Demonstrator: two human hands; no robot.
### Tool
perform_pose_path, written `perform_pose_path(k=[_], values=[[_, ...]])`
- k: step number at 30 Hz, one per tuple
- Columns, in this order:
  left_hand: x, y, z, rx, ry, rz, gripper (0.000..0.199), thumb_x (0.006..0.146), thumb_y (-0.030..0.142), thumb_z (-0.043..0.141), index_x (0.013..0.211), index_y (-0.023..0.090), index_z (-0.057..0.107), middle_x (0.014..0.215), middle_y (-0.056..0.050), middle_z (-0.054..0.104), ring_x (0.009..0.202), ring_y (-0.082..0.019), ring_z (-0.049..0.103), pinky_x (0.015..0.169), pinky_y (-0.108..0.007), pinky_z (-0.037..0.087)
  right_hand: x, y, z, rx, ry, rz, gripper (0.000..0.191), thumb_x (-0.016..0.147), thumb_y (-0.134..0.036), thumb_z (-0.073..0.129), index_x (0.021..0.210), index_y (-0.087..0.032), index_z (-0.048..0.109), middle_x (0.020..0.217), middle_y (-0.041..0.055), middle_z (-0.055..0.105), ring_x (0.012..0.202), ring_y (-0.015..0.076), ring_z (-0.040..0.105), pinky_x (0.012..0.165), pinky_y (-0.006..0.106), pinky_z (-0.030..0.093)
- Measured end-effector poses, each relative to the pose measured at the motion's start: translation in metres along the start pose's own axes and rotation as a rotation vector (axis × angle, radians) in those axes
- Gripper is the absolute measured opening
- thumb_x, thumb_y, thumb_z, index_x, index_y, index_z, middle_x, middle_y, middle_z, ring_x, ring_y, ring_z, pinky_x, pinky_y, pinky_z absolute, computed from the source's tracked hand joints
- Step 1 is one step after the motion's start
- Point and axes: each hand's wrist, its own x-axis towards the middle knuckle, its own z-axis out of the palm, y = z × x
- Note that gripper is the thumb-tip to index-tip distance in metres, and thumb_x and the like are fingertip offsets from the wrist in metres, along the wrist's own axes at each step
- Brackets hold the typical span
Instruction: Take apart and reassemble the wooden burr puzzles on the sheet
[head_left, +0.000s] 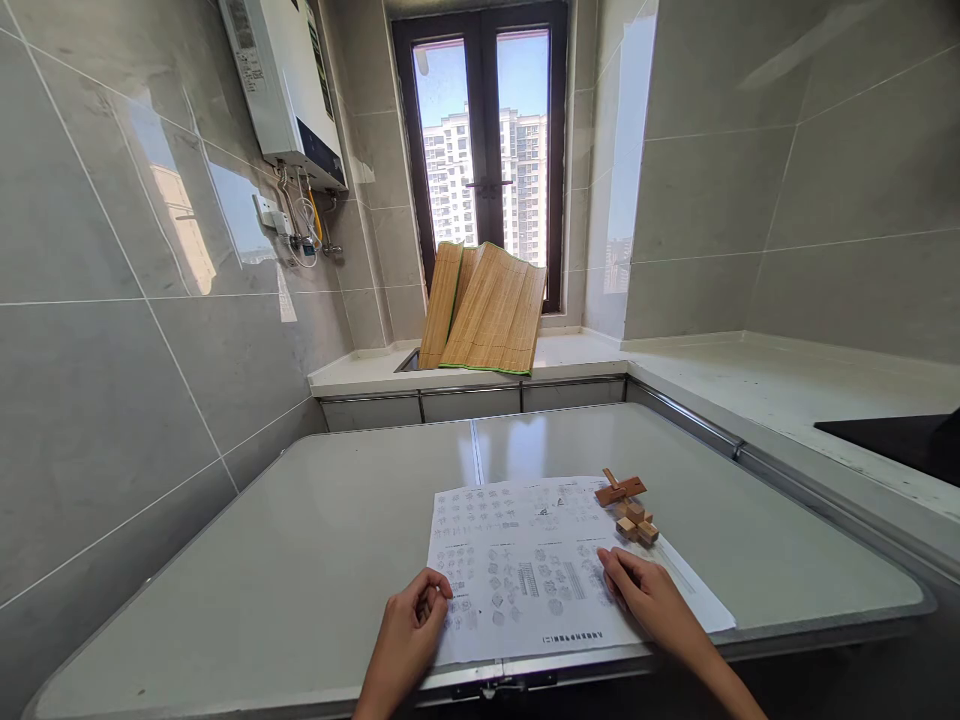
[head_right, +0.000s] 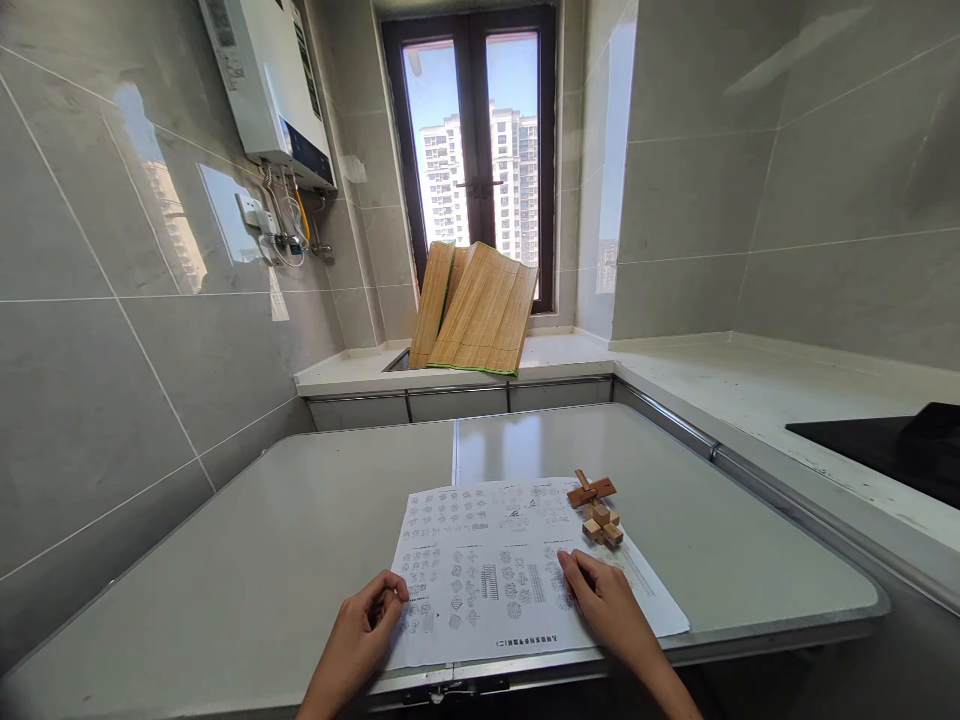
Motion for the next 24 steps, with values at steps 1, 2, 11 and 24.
perform_pose_path(k=[1,2,11,24], values=[[0.0001,-0.0002,0.0,-0.002,0.003,0.001,0.022,0.082,0.04,0.049,0.077,0.021,0.059,0.059,0.005,0.037,0.06,-0.015,0.035,0.059,-0.025,0.027,0.0,0.0002,-0.0002,0.0,-0.004,0.001,0.057,0.097,-0.068,0.035,0.063,-0.023,0.047,0.058,-0.0013,0.052,0.061,0.019,0.05,0.061,0.03,0.038],[0.0002,-0.0004,0.0,-0.003,0.005,0.001,0.022,0.082,0.04,0.049,0.077,0.021,0.059,0.059,0.005,0.037,0.06,-0.015,0.035,0.058,-0.025,0.027,0.0,0.0004,-0.0003,0.0,-0.005,0.001,0.057,0.097,-0.068,0.035,0.063,-0.023,0.047,0.058,-0.0012,0.052,0.061,0.019,0.05,0.061,0.03,0.038],[0.0013,-0.0046,0.0,-0.008,0.001,0.009,0.021,0.083,0.038,0.05,0.078,0.021,0.061,0.059,0.005,0.039,0.06,-0.015,0.036,0.058,-0.024,0.028,0.0002,-0.0002,-0.0001,0.001,0.01,-0.013,0.059,0.096,-0.07,0.035,0.062,-0.024,0.047,0.057,-0.0006,0.052,0.06,0.0195,0.05,0.061,0.03,0.038],[0.0018,-0.0054,0.0,0.012,-0.01,0.013,0.019,0.084,0.036,0.048,0.079,0.021,0.059,0.059,0.006,0.035,0.06,-0.015,0.034,0.059,-0.024,0.027,0.0001,0.0017,0.0004,0.023,-0.004,0.001,0.055,0.098,-0.064,0.037,0.063,-0.023,0.047,0.06,-0.0011,0.051,0.062,0.0191,0.05,0.062,0.03,0.037]])
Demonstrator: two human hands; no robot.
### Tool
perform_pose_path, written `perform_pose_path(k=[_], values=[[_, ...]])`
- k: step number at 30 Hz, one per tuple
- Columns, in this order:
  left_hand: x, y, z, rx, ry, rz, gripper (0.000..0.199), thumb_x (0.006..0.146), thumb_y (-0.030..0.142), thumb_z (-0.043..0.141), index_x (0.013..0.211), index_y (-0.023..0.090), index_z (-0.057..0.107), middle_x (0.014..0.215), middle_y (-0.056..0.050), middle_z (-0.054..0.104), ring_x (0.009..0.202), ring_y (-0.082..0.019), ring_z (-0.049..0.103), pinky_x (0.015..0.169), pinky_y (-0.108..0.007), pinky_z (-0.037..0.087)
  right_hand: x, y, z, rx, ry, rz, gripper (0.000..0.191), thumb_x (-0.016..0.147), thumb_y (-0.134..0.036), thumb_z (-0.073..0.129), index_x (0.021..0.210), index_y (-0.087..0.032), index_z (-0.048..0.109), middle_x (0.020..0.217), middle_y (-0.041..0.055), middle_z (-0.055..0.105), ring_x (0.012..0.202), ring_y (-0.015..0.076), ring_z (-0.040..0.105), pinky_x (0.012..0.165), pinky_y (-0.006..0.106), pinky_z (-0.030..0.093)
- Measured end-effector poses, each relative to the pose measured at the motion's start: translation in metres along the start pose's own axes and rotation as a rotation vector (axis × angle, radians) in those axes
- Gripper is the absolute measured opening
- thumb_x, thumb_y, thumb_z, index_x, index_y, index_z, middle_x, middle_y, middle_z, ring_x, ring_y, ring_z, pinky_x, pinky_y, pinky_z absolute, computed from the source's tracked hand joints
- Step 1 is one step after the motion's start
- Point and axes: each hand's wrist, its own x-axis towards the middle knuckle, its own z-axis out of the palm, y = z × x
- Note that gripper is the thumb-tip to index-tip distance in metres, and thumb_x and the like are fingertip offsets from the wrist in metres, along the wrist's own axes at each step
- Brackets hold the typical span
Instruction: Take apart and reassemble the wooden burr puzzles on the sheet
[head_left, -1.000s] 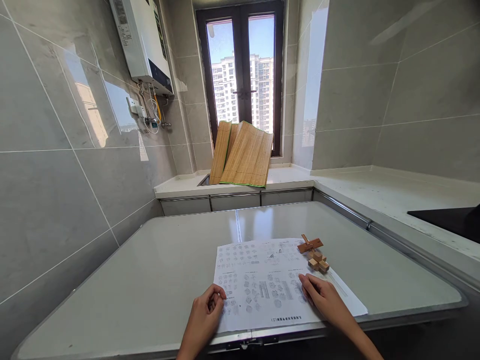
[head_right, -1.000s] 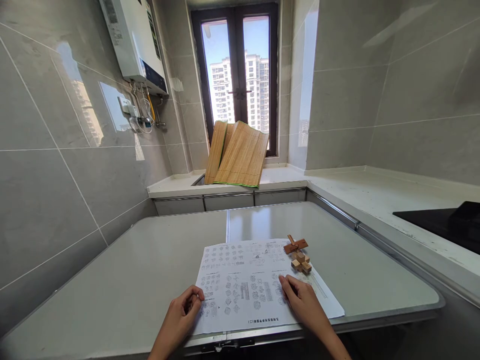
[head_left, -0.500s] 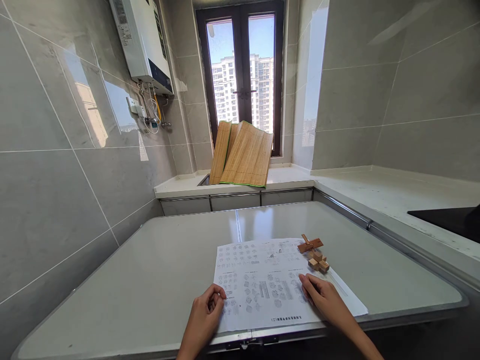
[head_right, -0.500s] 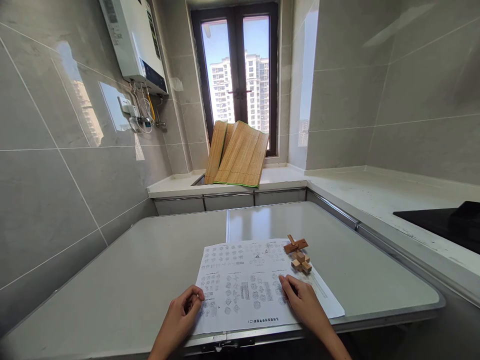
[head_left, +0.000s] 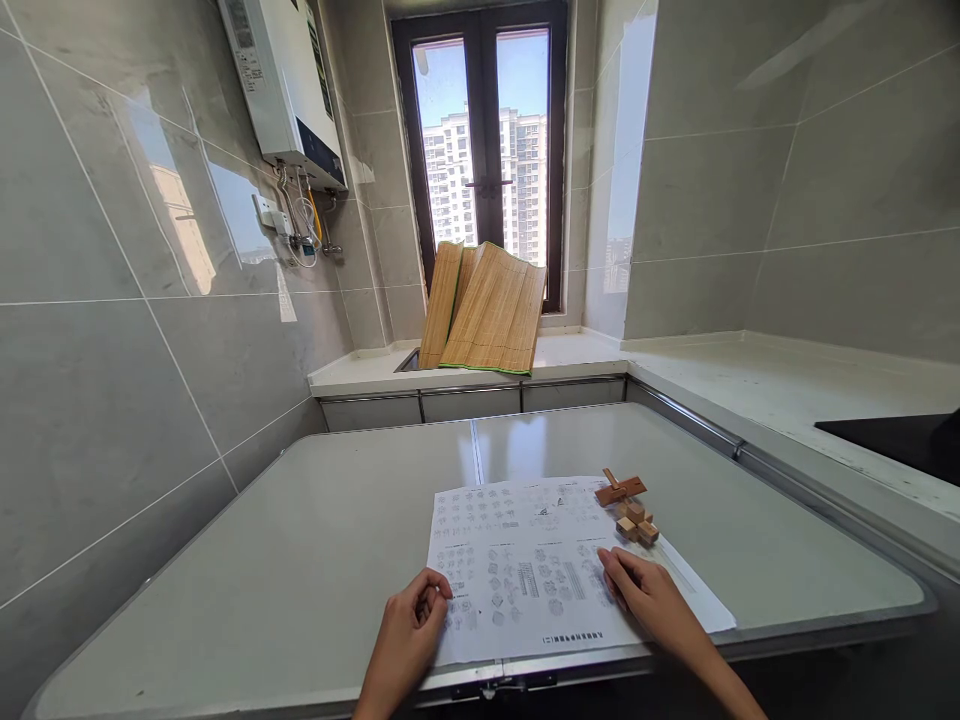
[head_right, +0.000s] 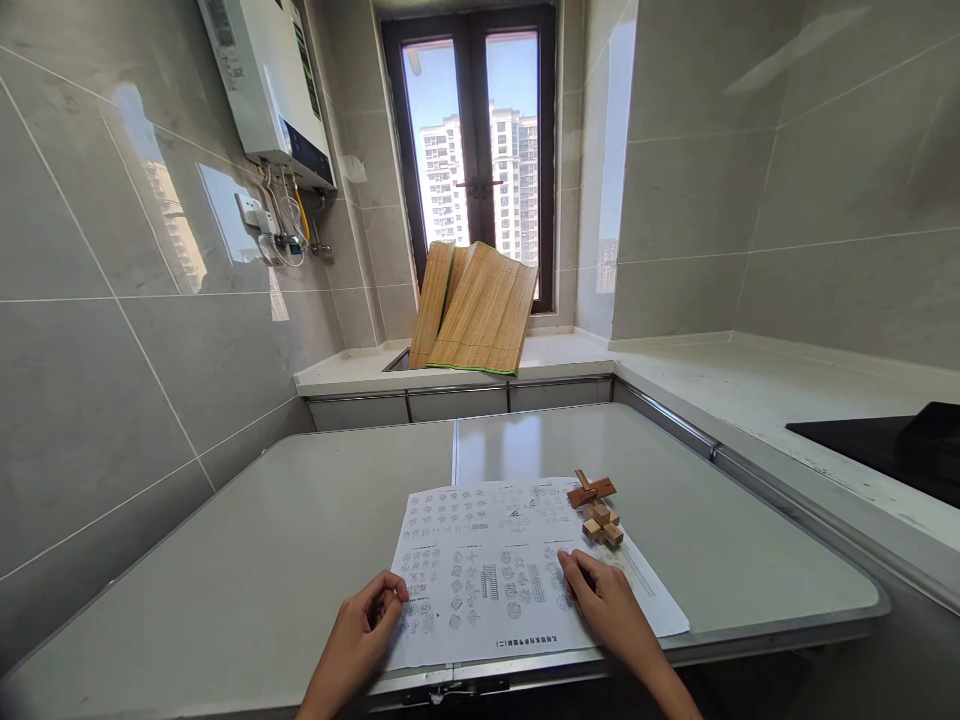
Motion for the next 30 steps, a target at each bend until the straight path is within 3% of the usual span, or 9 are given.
perform_pose_path(k=[30], values=[[0.002,-0.0078,0.0012,0.024,-0.026,0.016,0.021,0.086,0.036,0.046,0.082,0.02,0.059,0.062,0.006,0.036,0.062,-0.015,0.035,0.06,-0.025,0.028,-0.0003,-0.0015,-0.0007,0.004,0.003,-0.01,0.054,0.099,-0.062,0.037,0.064,-0.023,0.045,0.061,-0.0015,0.05,0.062,0.0186,0.049,0.064,0.03,0.037]])
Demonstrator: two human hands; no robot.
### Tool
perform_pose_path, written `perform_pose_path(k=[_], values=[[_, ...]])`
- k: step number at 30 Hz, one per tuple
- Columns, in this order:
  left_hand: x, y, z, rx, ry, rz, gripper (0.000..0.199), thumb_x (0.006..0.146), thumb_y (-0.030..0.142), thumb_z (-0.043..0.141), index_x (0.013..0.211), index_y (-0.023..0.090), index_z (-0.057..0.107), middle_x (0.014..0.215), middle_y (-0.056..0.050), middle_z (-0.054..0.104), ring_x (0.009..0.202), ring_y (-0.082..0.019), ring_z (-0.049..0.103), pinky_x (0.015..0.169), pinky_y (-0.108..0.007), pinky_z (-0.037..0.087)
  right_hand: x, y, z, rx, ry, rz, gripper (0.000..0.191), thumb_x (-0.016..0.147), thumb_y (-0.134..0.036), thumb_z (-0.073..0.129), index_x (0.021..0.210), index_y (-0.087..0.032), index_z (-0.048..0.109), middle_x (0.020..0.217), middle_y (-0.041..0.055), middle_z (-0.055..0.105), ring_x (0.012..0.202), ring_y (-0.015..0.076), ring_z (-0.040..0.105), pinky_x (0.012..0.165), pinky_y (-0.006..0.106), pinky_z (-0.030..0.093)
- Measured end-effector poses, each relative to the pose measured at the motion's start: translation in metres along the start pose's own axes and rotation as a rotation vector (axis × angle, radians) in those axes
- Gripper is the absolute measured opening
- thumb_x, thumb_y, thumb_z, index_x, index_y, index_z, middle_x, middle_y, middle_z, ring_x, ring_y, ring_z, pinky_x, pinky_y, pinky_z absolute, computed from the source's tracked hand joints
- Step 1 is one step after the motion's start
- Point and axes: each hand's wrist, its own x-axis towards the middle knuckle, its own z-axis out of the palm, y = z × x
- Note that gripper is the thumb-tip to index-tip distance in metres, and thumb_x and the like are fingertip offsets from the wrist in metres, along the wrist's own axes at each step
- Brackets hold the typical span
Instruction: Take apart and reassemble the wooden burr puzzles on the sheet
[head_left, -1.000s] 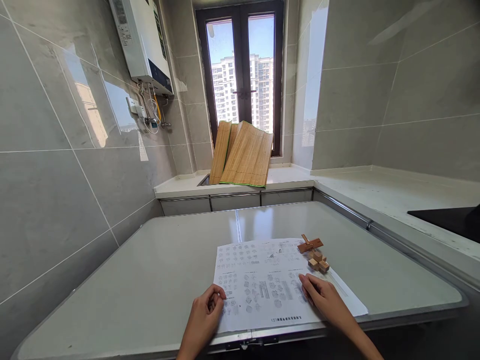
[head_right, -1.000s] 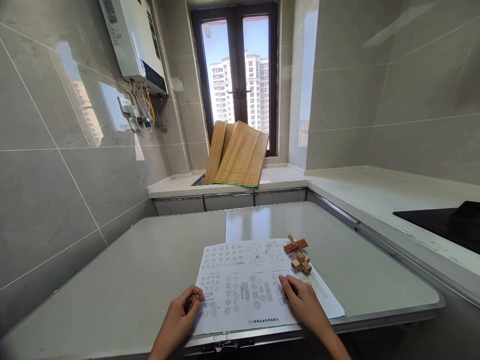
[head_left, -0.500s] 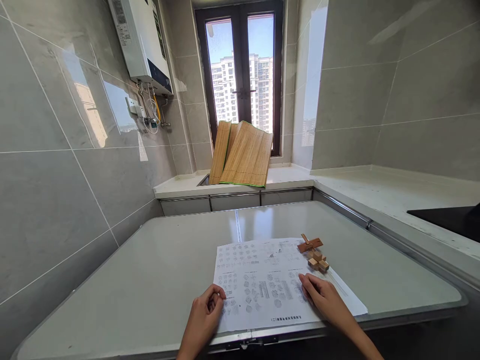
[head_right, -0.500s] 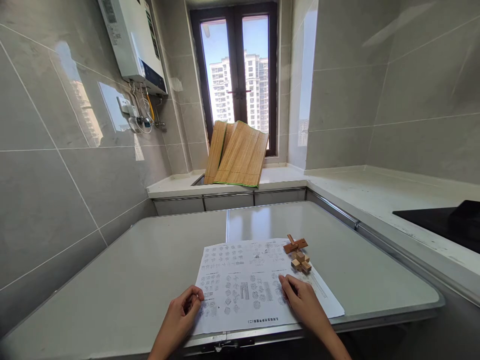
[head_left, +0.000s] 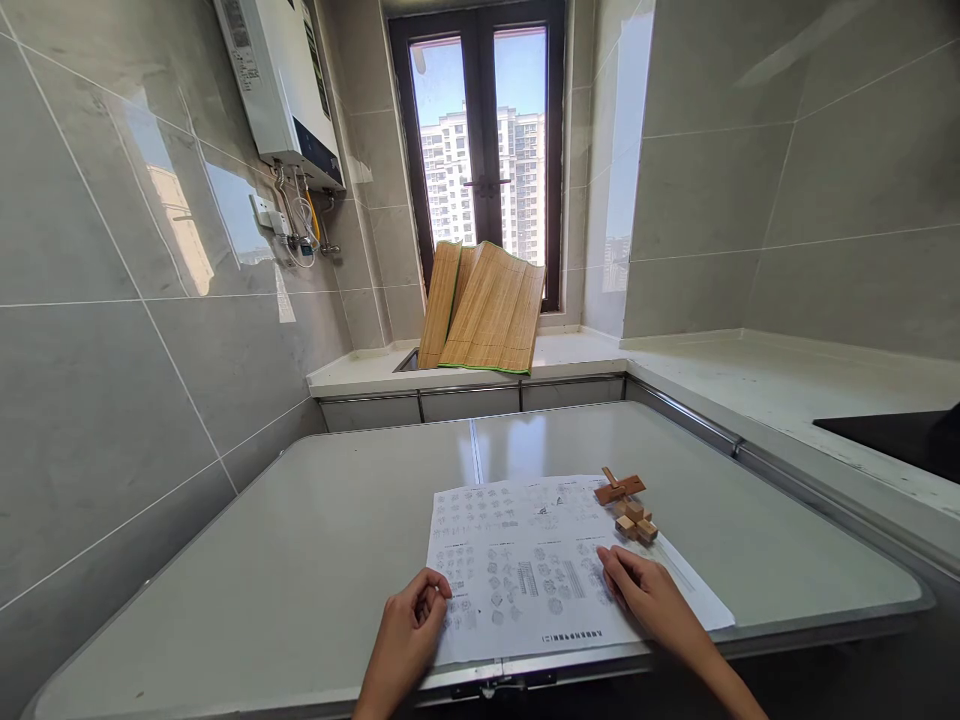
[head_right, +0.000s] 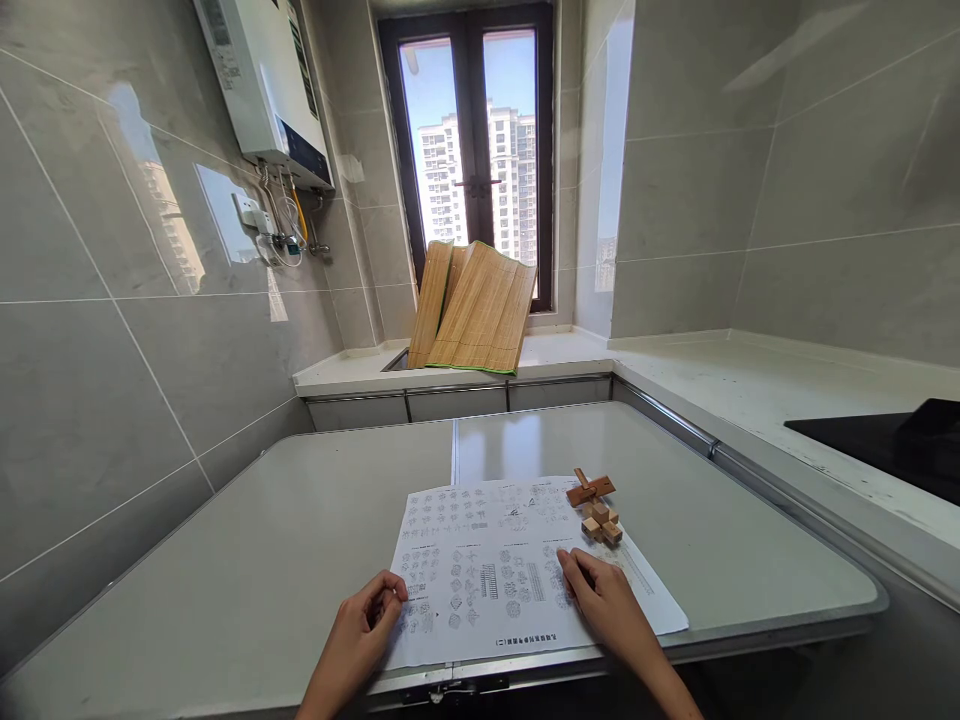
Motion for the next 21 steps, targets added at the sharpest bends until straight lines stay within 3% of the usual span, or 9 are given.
perform_pose_path(k=[21], values=[[-0.0006,0.0066,-0.0008,0.0,-0.005,-0.024,0.023,0.084,0.04,0.045,0.081,0.021,0.056,0.062,0.006,0.035,0.062,-0.015,0.034,0.061,-0.025,0.028,-0.0006,-0.0043,-0.0012,0.01,-0.004,0.017,0.054,0.098,-0.063,0.037,0.063,-0.023,0.045,0.059,-0.0016,0.05,0.061,0.0185,0.048,0.063,0.03,0.037]])
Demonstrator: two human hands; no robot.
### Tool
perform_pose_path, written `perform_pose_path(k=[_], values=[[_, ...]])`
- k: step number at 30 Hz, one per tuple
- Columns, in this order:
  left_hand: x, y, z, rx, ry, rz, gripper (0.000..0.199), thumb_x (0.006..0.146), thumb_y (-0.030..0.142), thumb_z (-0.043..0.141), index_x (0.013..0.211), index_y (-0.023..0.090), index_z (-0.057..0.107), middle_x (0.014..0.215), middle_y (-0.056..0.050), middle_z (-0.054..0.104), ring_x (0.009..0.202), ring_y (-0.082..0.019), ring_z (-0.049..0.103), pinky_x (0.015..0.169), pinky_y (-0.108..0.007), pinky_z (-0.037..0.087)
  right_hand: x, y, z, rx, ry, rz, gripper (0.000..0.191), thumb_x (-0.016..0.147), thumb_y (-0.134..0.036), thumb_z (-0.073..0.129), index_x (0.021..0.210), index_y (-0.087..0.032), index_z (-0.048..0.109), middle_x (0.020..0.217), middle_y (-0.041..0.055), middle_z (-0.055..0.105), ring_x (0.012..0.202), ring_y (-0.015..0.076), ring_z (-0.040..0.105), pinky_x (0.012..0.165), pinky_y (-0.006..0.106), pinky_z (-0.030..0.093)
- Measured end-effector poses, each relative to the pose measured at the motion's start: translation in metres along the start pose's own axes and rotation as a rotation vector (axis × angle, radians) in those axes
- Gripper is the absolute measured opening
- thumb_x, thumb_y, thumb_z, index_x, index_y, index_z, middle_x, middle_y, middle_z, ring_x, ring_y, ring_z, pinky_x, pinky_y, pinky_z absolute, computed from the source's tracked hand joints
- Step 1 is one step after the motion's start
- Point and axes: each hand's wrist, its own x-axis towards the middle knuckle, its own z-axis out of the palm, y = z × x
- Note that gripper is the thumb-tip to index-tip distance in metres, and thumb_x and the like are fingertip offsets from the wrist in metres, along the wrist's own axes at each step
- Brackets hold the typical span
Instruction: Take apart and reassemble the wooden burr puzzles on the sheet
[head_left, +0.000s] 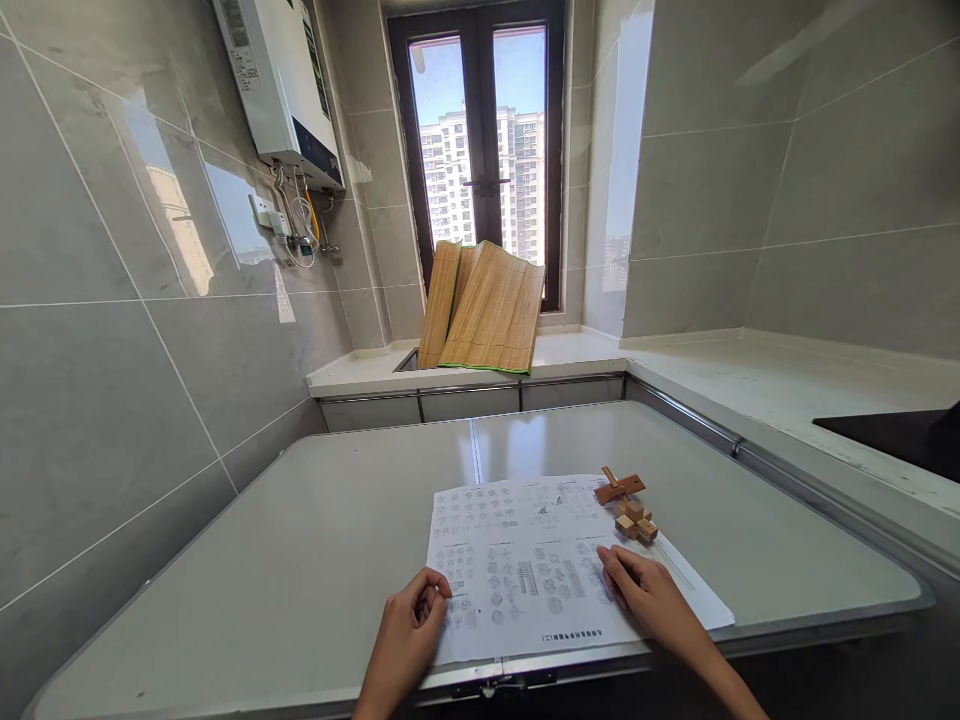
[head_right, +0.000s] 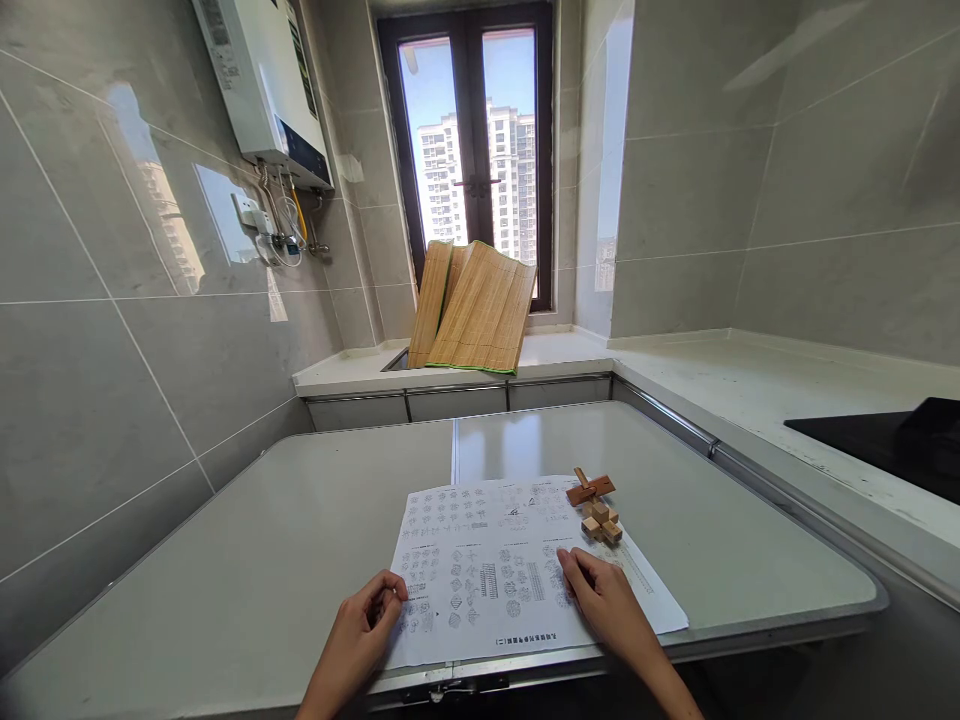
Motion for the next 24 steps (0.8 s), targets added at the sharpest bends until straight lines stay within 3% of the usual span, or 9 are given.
perform_pose_path(k=[24], values=[[-0.0018,0.0044,-0.0002,-0.026,0.03,0.001,0.021,0.083,0.038,0.049,0.078,0.02,0.058,0.059,0.006,0.035,0.06,-0.015,0.034,0.059,-0.024,0.027,0.0004,0.0013,0.0008,-0.033,0.021,-0.03,0.056,0.097,-0.065,0.036,0.062,-0.023,0.046,0.059,-0.0008,0.053,0.062,0.0191,0.051,0.063,0.03,0.039]])
